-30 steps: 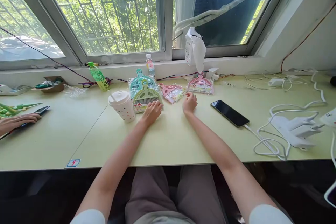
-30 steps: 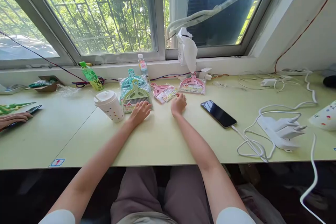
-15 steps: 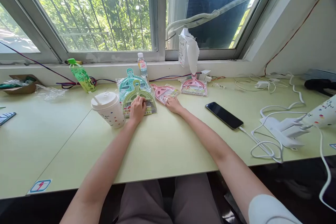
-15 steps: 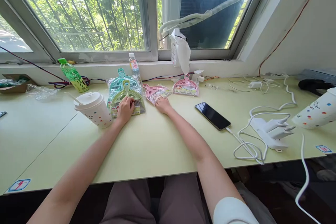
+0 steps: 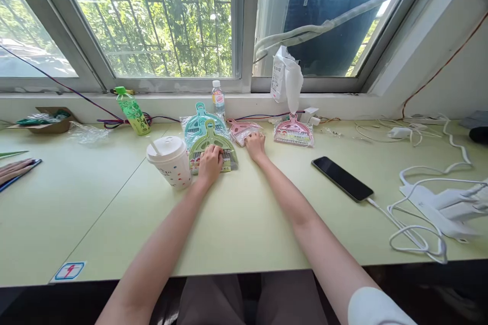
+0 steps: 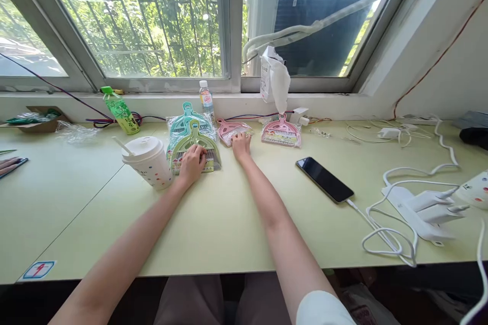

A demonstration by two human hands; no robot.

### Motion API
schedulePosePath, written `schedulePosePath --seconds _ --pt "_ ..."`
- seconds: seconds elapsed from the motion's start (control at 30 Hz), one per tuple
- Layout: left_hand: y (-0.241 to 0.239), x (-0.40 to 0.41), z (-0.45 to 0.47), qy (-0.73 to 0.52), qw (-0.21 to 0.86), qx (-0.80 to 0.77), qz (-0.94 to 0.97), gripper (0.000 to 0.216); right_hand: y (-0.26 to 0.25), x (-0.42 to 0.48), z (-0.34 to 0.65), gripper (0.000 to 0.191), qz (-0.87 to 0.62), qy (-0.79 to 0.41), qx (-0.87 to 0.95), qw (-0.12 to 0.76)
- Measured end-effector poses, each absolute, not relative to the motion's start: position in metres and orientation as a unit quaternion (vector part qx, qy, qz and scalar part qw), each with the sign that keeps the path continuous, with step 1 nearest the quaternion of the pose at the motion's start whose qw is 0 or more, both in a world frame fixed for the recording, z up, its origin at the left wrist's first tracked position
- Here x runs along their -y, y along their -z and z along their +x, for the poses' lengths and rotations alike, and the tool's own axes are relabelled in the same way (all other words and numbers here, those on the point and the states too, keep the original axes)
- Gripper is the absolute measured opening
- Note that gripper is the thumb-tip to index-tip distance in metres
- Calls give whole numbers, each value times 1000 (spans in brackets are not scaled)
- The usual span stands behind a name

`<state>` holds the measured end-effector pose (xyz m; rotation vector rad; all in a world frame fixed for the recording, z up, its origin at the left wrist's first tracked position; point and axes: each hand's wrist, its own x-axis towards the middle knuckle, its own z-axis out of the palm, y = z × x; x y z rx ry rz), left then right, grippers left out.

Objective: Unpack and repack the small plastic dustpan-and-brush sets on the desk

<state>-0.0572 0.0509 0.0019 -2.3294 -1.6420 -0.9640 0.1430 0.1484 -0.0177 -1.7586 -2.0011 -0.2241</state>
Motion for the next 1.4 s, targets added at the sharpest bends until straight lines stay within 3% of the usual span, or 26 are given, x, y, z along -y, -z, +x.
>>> schedulePosePath --seconds 0.37,0.73,0.93,1.2,1.4 --pt "0 -50 -56 312 66 546 -775 15 25 -147 155 34 -661 -27 711 239" --pt "0 -48 -56 306 65 545 -778 15 17 -129 153 23 -675 65 676 289" --pt "0 -46 -55 303 59 546 -779 16 17 -126 157 33 -709 9 599 372" --pt "0 -45 -54 308 53 541 -781 16 21 -141 160 29 -659 -70 621 418" --pt "0 -45 -54 307 54 542 -781 16 23 -145 162 22 -648 -47 626 431"
